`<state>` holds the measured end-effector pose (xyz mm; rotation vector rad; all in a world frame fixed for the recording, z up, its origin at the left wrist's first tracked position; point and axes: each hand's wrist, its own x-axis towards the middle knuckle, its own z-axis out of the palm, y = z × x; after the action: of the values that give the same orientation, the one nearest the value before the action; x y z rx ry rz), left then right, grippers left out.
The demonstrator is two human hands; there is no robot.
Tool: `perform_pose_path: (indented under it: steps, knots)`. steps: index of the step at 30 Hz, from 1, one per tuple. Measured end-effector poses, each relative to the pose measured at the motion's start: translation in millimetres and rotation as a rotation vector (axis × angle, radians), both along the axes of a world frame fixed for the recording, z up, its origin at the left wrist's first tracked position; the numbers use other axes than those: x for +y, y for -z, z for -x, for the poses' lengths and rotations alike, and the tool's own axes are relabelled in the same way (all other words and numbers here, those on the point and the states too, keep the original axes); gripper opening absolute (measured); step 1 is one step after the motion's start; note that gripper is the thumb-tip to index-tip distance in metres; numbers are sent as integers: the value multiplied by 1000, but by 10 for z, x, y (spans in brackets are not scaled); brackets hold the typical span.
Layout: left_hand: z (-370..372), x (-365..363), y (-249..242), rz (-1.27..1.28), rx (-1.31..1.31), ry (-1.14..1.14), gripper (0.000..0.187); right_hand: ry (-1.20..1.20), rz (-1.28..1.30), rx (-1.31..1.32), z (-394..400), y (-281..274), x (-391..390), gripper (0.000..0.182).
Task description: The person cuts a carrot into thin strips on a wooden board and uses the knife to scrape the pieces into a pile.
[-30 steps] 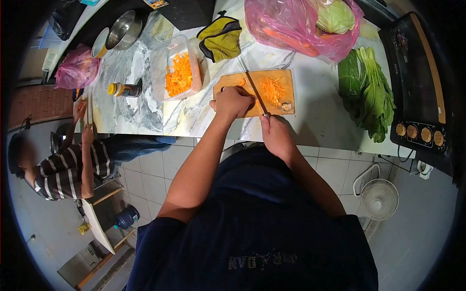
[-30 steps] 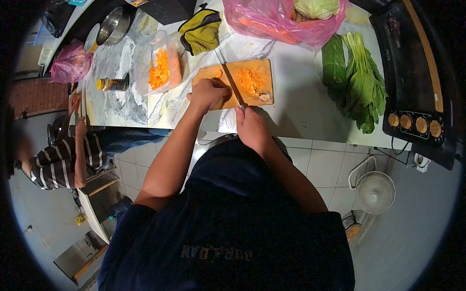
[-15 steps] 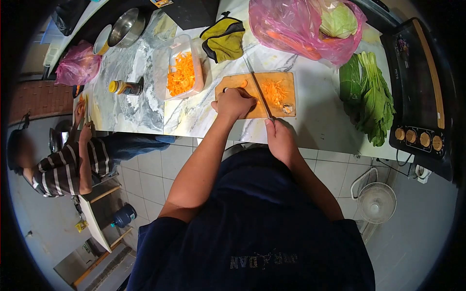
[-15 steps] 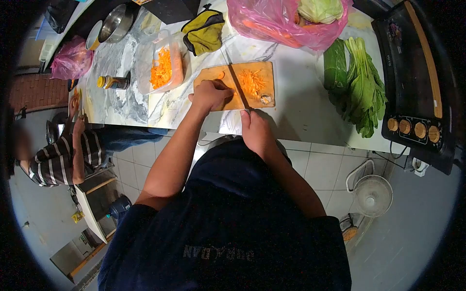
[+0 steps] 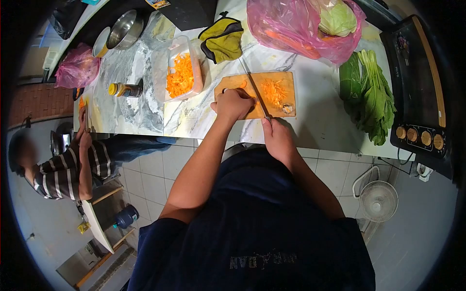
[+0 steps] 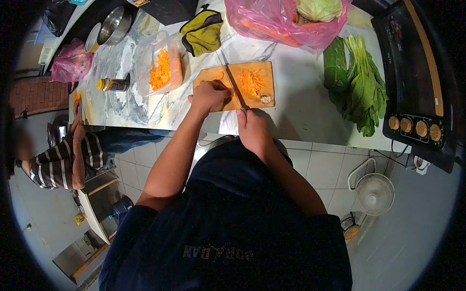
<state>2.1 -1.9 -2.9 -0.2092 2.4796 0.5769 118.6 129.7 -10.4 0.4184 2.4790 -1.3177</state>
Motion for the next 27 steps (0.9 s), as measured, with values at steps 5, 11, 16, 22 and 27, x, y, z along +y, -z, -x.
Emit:
perform_pose_path:
  steps: [5, 11, 16, 22, 27]
  knots:
    - [-8, 14, -39, -8, -14, -8, 34, 13, -10, 34, -2, 2, -13, 46]
    - [-49, -3, 56, 24, 124, 2, 35, -28, -74, -10, 0, 40, -24, 44]
    - [-63, -16, 101, 27, 122, 18, 34, -15, -45, -9, -4, 40, -36, 45]
    - [-49, 6, 19, 28, 124, 34, 33, -15, -47, 34, -2, 39, -39, 43]
    - [-39, 5, 1, -31, 50, 1, 28, -14, -42, 32, 0, 57, -47, 43]
